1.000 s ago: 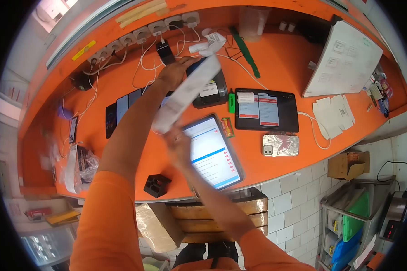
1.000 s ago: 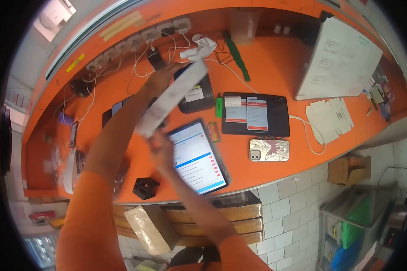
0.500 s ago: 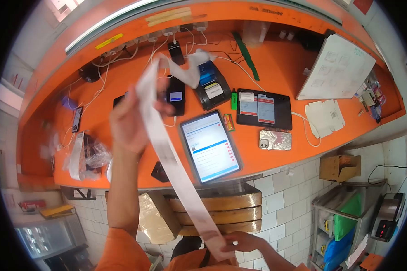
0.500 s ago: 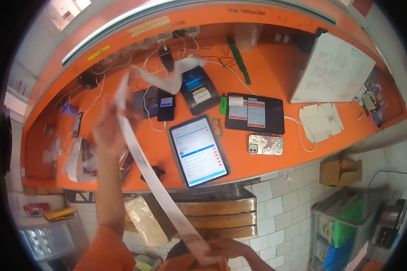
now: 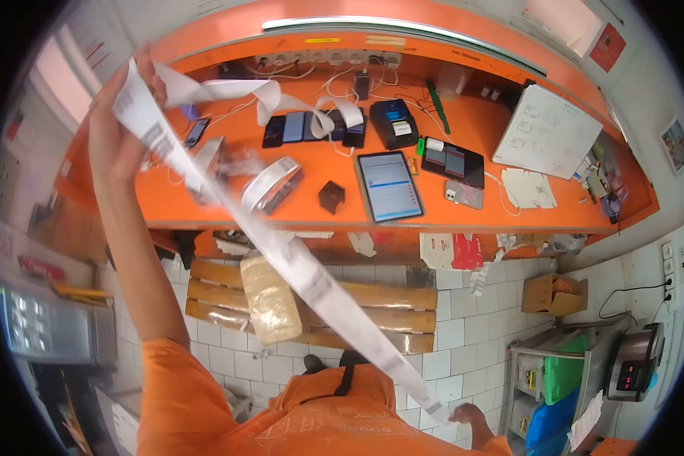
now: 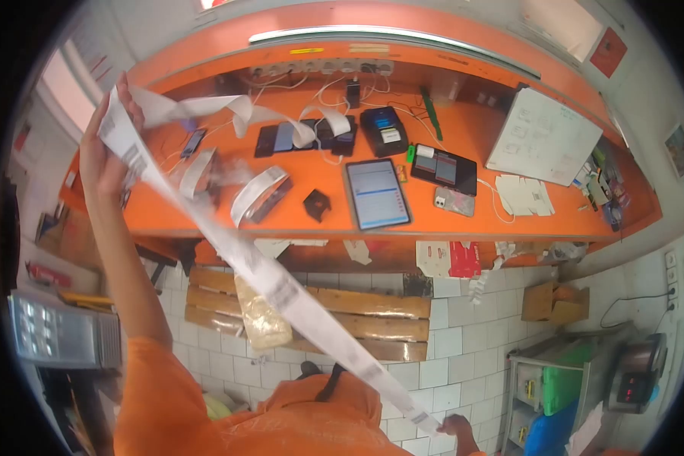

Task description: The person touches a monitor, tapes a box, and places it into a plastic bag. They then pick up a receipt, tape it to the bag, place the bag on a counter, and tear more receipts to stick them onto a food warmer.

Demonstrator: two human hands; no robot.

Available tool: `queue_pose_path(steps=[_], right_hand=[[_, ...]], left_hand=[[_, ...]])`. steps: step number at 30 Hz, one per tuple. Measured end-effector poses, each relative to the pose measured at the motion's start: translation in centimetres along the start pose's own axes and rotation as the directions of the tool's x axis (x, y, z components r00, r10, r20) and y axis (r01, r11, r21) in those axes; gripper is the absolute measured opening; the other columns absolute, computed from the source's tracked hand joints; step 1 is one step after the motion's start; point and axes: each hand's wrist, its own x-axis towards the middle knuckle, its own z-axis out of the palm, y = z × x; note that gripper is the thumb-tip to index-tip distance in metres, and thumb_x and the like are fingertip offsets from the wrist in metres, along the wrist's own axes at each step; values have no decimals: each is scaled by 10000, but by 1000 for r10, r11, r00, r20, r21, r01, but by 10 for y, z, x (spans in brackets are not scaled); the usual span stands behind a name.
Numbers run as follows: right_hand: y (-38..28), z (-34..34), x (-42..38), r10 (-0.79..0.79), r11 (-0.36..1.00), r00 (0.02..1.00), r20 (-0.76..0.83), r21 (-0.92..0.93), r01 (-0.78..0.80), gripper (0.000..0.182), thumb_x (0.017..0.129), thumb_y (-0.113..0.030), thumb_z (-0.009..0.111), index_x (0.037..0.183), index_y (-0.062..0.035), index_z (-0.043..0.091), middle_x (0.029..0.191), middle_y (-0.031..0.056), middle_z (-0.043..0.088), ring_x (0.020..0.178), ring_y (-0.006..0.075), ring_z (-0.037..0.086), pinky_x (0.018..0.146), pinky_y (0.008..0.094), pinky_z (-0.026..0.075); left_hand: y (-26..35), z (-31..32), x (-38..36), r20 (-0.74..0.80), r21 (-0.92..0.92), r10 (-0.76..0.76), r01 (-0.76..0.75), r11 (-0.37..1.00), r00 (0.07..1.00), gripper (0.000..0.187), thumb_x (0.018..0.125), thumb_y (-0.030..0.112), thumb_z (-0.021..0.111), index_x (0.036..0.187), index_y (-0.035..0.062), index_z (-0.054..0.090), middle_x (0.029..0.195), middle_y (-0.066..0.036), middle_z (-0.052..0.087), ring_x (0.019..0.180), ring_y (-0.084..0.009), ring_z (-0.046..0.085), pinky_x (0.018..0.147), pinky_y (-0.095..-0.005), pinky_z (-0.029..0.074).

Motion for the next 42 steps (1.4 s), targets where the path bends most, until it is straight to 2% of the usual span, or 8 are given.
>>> queue_pose_path(steps=[8, 11, 13, 19, 27, 37, 38, 42], right_hand=[[142, 190, -53, 768, 640, 640, -15, -6, -768, 704, 679, -480, 821, 1265, -123, 664, 1381, 129, 576, 1328, 305, 497, 1091, 447, 409], [71, -12, -62, 443, 896, 816, -372, 153, -417, 601, 800, -399, 709, 1310, -101, 595, 1345, 158, 578, 1280, 339, 521, 1085, 468, 390], [-78, -166, -129, -111, 964, 278, -954, -36, 264, 386, 940, -289, 597, 1240, -47, 586, 1145, 213, 660, 1060, 358, 638, 928, 448, 488], [-429, -211, -364, -695, -286, -344, -631, -197, 938, 610, 921, -294, 693, 1408, -54, 415, 1313, 148, 591, 1232, 221, 543, 1058, 383, 426], [-400, -59, -349, -985, -117, -23, -168, 576, 809, 217, 923, -224, 694, 958, -29, 605, 825, 19, 620, 770, 112, 561, 701, 267, 465], [-349, -75, -279, -898, -9, 103, 427, -252, 968, 315, 889, -293, 675, 1001, 1, 662, 908, 161, 686, 828, 293, 640, 736, 388, 491], [-344, -82, -269, -900, 31, 138, 414, -255, 966, 315, 889, -300, 675, 986, -1, 666, 898, 157, 687, 816, 294, 636, 732, 387, 490], [-334, -90, -244, -936, 198, 259, 238, -253, 947, 296, 919, -323, 654, 941, -28, 668, 819, 131, 659, 732, 261, 590, 663, 370, 456]], left_hand=[[150, -7, -149, -260, 312, 206, -120, 942, 943, 415, 990, 90, 541, 1367, -48, 436, 1293, -135, 580, 1176, -162, 582, 1033, -288, 474], [125, 100, -231, -117, 368, 225, -169, 914, 967, 553, 948, 34, 573, 1447, -14, 341, 1243, -136, 595, 1161, -164, 592, 974, -291, 504], [104, 155, -282, -64, 405, 289, -240, 882, 955, 681, 926, -7, 582, 1507, 26, 229, 1237, -165, 591, 1143, -177, 601, 933, -306, 534], [61, 248, -429, -58, 787, 429, -223, 575, 901, 579, 870, 65, 691, 1385, -54, 456, 1314, -188, 558, 1180, -212, 579, 1057, -360, 435], [18, 323, -634, -437, 625, 557, -207, 753, 707, 680, 917, 96, 643, 1495, -33, 308, 1551, -145, 347, 1426, -265, 358, 1148, -359, 332], [204, 317, -919, -161, 859, 916, 509, -53, 367, 554, 1002, 179, 506, 1527, 115, 340, 1581, -126, 305, 1439, -262, 319, 1200, -395, 208], [192, 352, -879, -373, 889, 927, 278, 364, -20, 563, 1002, 210, 518, 1525, 106, 338, 1568, -117, 321, 1433, -264, 318, 1193, -395, 219], [228, 328, -970, -136, 797, 964, 603, -32, 230, 572, 1016, 277, 494, 1495, 5, 339, 1526, -175, 369, 1387, -307, 387, 1155, -414, 291]])
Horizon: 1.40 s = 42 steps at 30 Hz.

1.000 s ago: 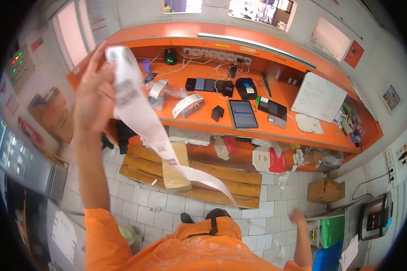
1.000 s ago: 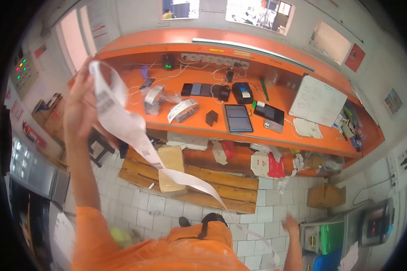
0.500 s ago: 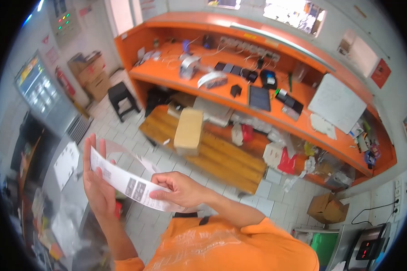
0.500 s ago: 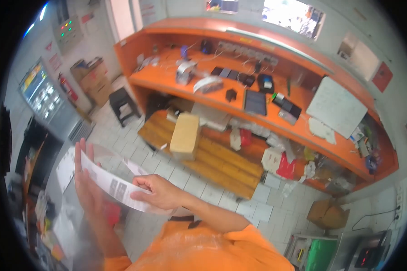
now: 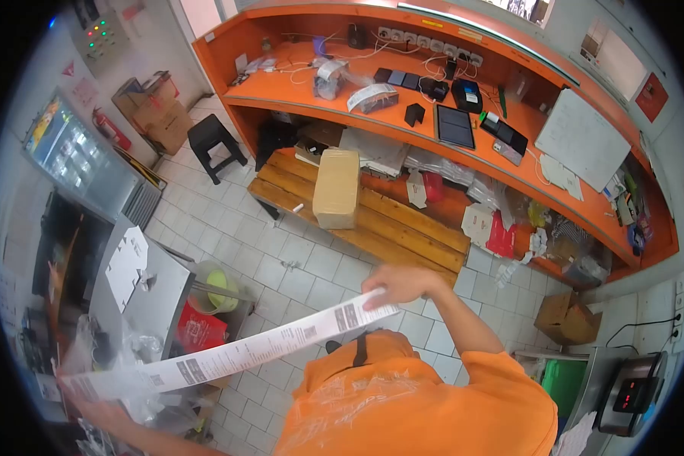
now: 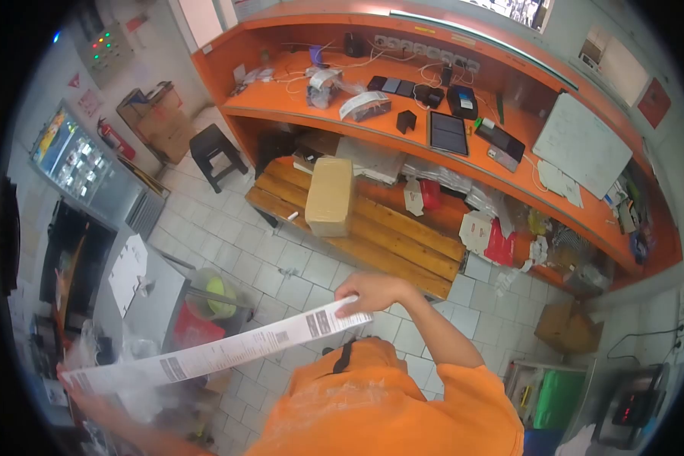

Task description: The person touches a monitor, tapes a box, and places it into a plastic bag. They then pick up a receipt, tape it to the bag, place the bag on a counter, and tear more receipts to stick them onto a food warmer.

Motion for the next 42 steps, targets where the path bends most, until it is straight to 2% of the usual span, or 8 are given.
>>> queue_pose_path(steps=[2, 4, 5, 8, 10, 17, 25, 42], right_hand=[[0, -1, 17, 149, 987, 941, -305, 109, -121, 294, 892, -309, 680, 986, -30, 674, 881, 161, 679, 807, 311, 629, 725, 393, 489], [16, 13, 53, 88, 991, 936, -341, 127, -47, 284, 893, -302, 681, 996, -38, 675, 901, 165, 682, 836, 320, 637, 744, 397, 494], [22, 16, 74, 15, 992, 924, -383, 119, 34, 274, 894, -294, 682, 1006, -45, 677, 921, 169, 685, 865, 328, 645, 763, 401, 499], [27, -5, 113, -7, 980, 954, -298, 188, 66, 282, 892, -285, 682, 1021, -34, 675, 998, 187, 688, 972, 353, 645, 834, 407, 504], [38, -27, 129, -64, 974, 934, -350, 181, 134, 286, 889, -288, 683, 1016, -31, 680, 956, 197, 686, 916, 374, 648, 805, 425, 505], [116, -137, 165, -59, 893, 945, -322, 406, 194, 343, 905, -372, 665, 951, -32, 672, 865, 191, 685, 831, 365, 661, 727, 423, 504], [236, -222, 160, -2, 874, 988, -156, 480, 78, 396, 846, -455, 705, 931, -69, 684, 801, 177, 674, 789, 365, 654, 683, 442, 481], [318, -265, 171, 294, 820, 940, -173, 550, -156, 511, 761, -526, 748, 895, -33, 737, 803, 209, 691, 774, 398, 663, 732, 447, 521]], left_hand=[[9, 7, 2, -25, -74, -40, 38, 997, 999, 593, 992, 279, 529, 1499, 29, 349, 1548, -130, 344, 1401, -283, 360, 1159, -426, 282], [34, 21, 22, 446, 638, 441, -622, 454, 779, 579, 992, 305, 519, 1480, 26, 384, 1518, -145, 376, 1386, -296, 383, 1145, -469, 296], [12, 26, 46, 162, 132, 275, -297, 946, 948, 574, 982, 335, 526, 1463, 39, 421, 1488, -150, 406, 1380, -308, 390, 1142, -492, 288], [99, 163, 34, 185, -89, -112, 130, 988, 976, 549, 959, 295, 521, 1457, 76, 445, 1456, -168, 433, 1291, -308, 476, 1096, -465, 352], [85, 230, 24, 523, 158, -16, -79, 984, 852, 492, 950, 317, 496, 1345, 30, 555, 1266, -143, 603, 1034, -248, 616, 903, -382, 487], [66, 543, -198, 894, 423, -395, 109, 900, -210, 388, 767, 202, 817, 1083, 8, 701, 902, -112, 739, 799, -182, 680, 753, -303, 519], [86, 684, -190, 807, 590, -511, 392, 706, -295, 127, 873, 73, 729, 966, -14, 723, 818, -46, 709, 750, -78, 585, 684, -253, 480], [28, 788, -178, 825, 420, -433, -119, 900, -363, 148, 827, 139, 753, 834, 7, 685, 717, -174, 653, 642, -261, 636, 602, -345, 475]])
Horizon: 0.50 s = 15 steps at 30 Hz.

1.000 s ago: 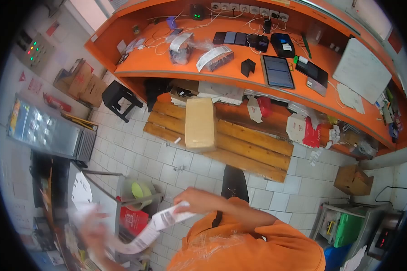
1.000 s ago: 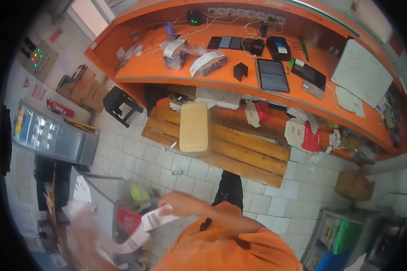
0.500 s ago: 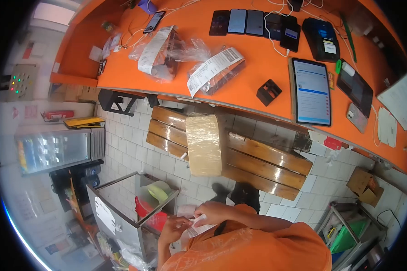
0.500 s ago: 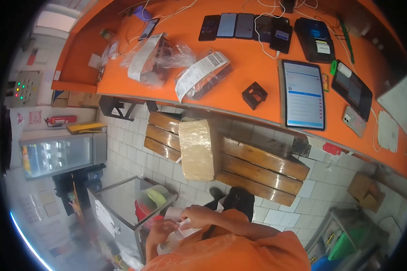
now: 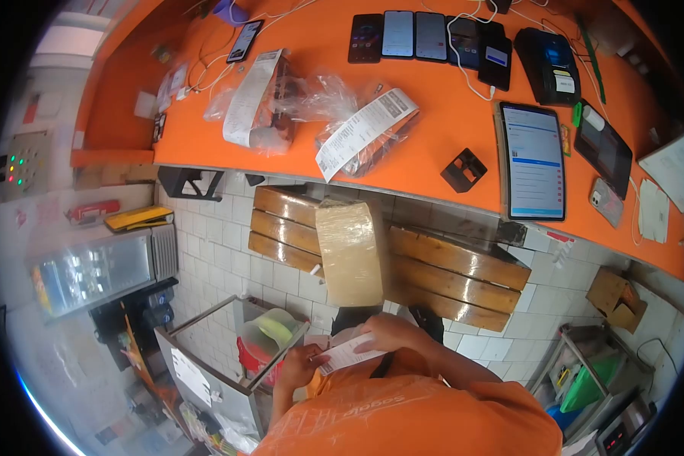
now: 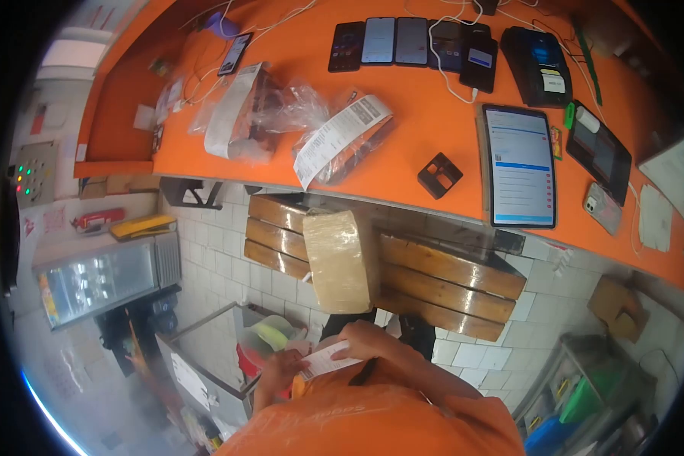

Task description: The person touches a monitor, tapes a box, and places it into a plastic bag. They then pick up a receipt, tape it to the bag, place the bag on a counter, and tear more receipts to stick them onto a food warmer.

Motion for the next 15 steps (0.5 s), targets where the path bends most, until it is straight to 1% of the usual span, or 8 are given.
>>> queue_pose_path(steps=[1, 3, 5, 7, 8, 9, 11, 15], right_hand=[[13, 0, 3, 16, 1000, 1000, -15, 1, -16, 511, 761, -526, 748, 895, -33, 737, 803, 209, 691, 774, 398, 663, 732, 447, 521], [26, -11, 6, 207, 978, 978, -35, 14, -207, 529, 745, -537, 753, 885, -27, 737, 787, 208, 687, 757, 388, 663, 713, 431, 520], [47, -7, 7, 247, 966, 961, -125, -43, -254, 551, 724, -539, 768, 865, -8, 733, 774, 207, 682, 734, 358, 668, 682, 404, 510], [43, -6, 5, 374, 927, 899, -230, 133, -351, 566, 708, -549, 776, 813, 5, 722, 786, 199, 683, 760, 326, 678, 697, 392, 508], [35, -10, 5, 523, 843, 849, -80, 198, -500, 558, 730, -523, 778, 896, 5, 706, 893, 192, 696, 845, 329, 683, 751, 396, 514], [29, -9, 3, 544, 831, 834, -92, 196, -521, 558, 730, -523, 778, 896, 5, 706, 893, 192, 696, 845, 329, 683, 751, 396, 514], [19, -7, -1, 407, 905, 795, -450, 81, -418, 503, 814, -457, 740, 1031, -9, 668, 998, 184, 695, 924, 339, 673, 801, 395, 520], [-55, -89, 33, 206, 977, 445, -872, 205, -50, 344, 939, -295, 638, 1120, -3, 608, 1037, 148, 697, 1006, 321, 665, 861, 408, 525]], left_hand=[[-19, -5, 12, 16, -2, 16, -16, 1000, 1000, 148, 827, 139, 753, 834, 7, 685, 717, -174, 653, 642, -261, 636, 602, -345, 475], [-45, -16, 42, 69, 54, 329, -332, 942, 942, 159, 809, 148, 756, 845, 7, 693, 749, -196, 653, 696, -325, 642, 623, -370, 482], [-35, -33, 70, 129, 49, 291, -300, 953, 948, 156, 804, 149, 755, 855, 12, 699, 773, -199, 660, 719, -347, 641, 638, -389, 487], [-34, -44, 91, 191, 43, 235, -247, 968, 953, 156, 799, 150, 754, 865, 18, 704, 798, -202, 667, 742, -369, 641, 653, -407, 492], [-40, -44, 105, 226, -30, 314, -315, 949, 922, 159, 801, 156, 752, 880, 26, 707, 825, -196, 671, 759, -376, 639, 673, -419, 494], [-44, -45, 117, 248, -105, 396, -382, 918, 884, 164, 803, 162, 750, 896, 34, 709, 852, -191, 675, 776, -384, 637, 694, -432, 496], [-51, -48, 139, 312, -124, 441, -424, 897, 842, 193, 804, 182, 754, 928, 42, 709, 899, -184, 671, 826, -382, 637, 739, -444, 496], [-56, -57, 155, 420, -86, 515, -533, 842, 747, 202, 808, 201, 756, 926, 43, 708, 911, -194, 652, 868, -381, 632, 759, -436, 491]])
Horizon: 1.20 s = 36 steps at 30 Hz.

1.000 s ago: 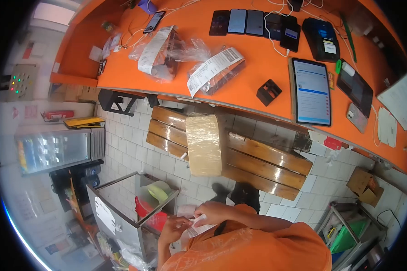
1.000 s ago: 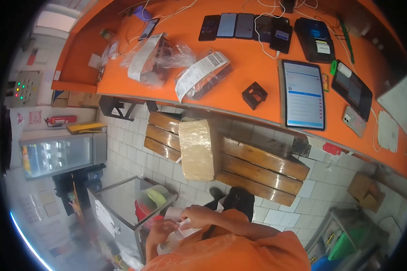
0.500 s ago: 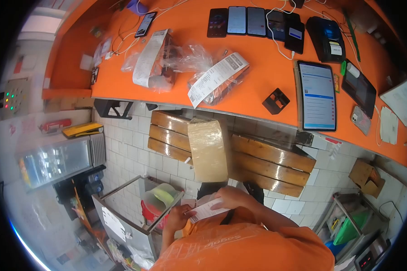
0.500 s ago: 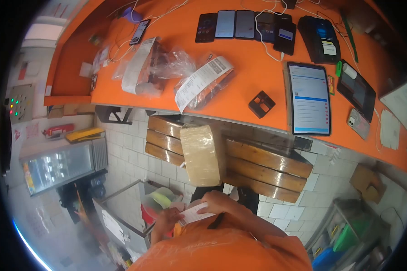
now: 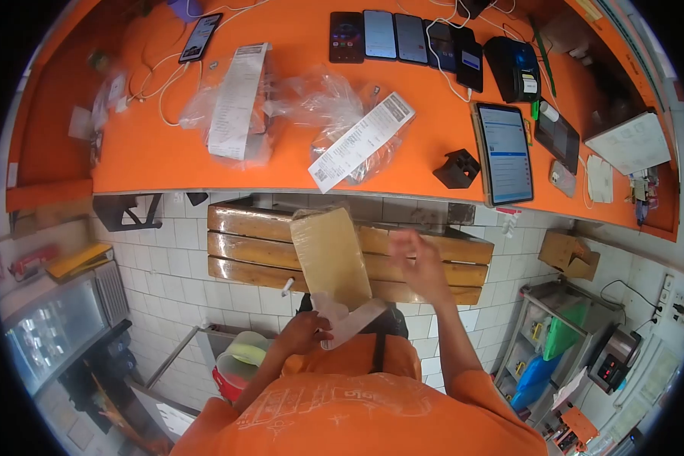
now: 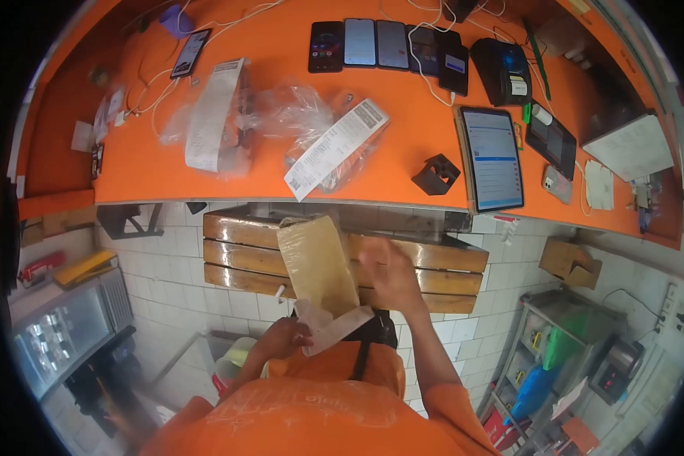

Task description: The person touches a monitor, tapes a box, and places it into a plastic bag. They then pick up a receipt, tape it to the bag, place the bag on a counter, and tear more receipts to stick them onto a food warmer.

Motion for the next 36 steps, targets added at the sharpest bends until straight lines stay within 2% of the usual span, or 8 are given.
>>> queue_pose_path(steps=[2, 7, 14, 16, 19, 25, 29, 36], right_hand=[[-35, 0, 41, -58, 991, 995, -86, -122, 47, 338, 936, -162, 658, 1212, -8, 538, 1061, 123, 666, 1026, 209, 651, 914, 337, 522], [-58, 42, 105, -5, 993, 962, -272, 116, 38, 795, 938, -222, 666, 1489, -12, 133, 1459, 271, 342, 1308, 312, 466, 994, 361, 477], [-58, 46, 111, -11, 997, 951, -310, -77, -14, 1033, 849, -327, 744, 1485, 109, 56, 1546, 313, 76, 1425, 434, 223, 1173, 448, 252], [-44, 44, 144, -363, 929, 924, -118, 23, 368, 1160, 796, -336, 793, 1469, 144, -21, 1536, 335, 63, 1432, 469, 159, 1186, 438, 221], [-44, 42, 164, -167, 986, 968, -188, -60, 158, 1220, 748, -352, 829, 1487, 113, -22, 1531, 360, 40, 1436, 486, 112, 1191, 465, 192], [-95, 59, 153, -115, 972, 888, -446, -236, 7, 1146, 716, -390, 836, 1530, -27, 115, 1554, 352, 42, 1436, 567, 19, 1105, 727, 94], [-99, 68, 177, -279, 845, 900, -336, -532, 63, 959, 674, -404, 843, 1465, -139, 372, 1609, 199, 135, 1449, 544, 43, 1080, 767, 88], [-94, 34, 170, -292, 762, 949, -119, -628, 156, 932, 674, -376, 864, 1447, -129, 406, 1600, 169, 199, 1446, 544, 36, 1038, 811, 69]], left_hand=[[-5, -5, -6, 0, 28, -13, 13, 1000, 1000, 199, 810, 204, 755, 917, 44, 707, 903, -199, 648, 876, -380, 631, 762, -435, 491], [-8, -10, -22, 13, -15, -55, 55, 998, 998, 201, 817, 222, 750, 913, 50, 708, 882, -185, 641, 900, -384, 618, 783, -447, 486], [-21, 14, -10, 3, 33, 94, -94, 995, 996, 202, 825, 229, 741, 934, 62, 708, 886, -181, 641, 896, -381, 611, 796, -447, 481], [-2, 11, -3, 78, -21, 132, -131, 991, 988, 186, 832, 196, 733, 922, 35, 707, 829, -197, 656, 857, -351, 647, 782, -429, 499], [3, 19, 2, 105, -58, -68, 75, 996, 992, 174, 832, 188, 722, 888, 24, 702, 783, -198, 649, 793, -352, 649, 735, -424, 507], [-5, 22, 7, -193, 116, -3, 26, 993, 981, 144, 842, 181, 696, 828, 39, 715, 771, -151, 676, 735, -320, 658, 680, -410, 512], [18, 48, -10, -373, 36, -133, 158, 987, 918, 131, 864, 189, 691, 864, 60, 714, 853, -116, 694, 808, -321, 655, 715, -409, 514], [18, 94, -41, -370, -117, -270, 244, 963, 889, 168, 878, 231, 694, 856, 64, 703, 852, -155, 679, 764, -366, 634, 709, -423, 508]])
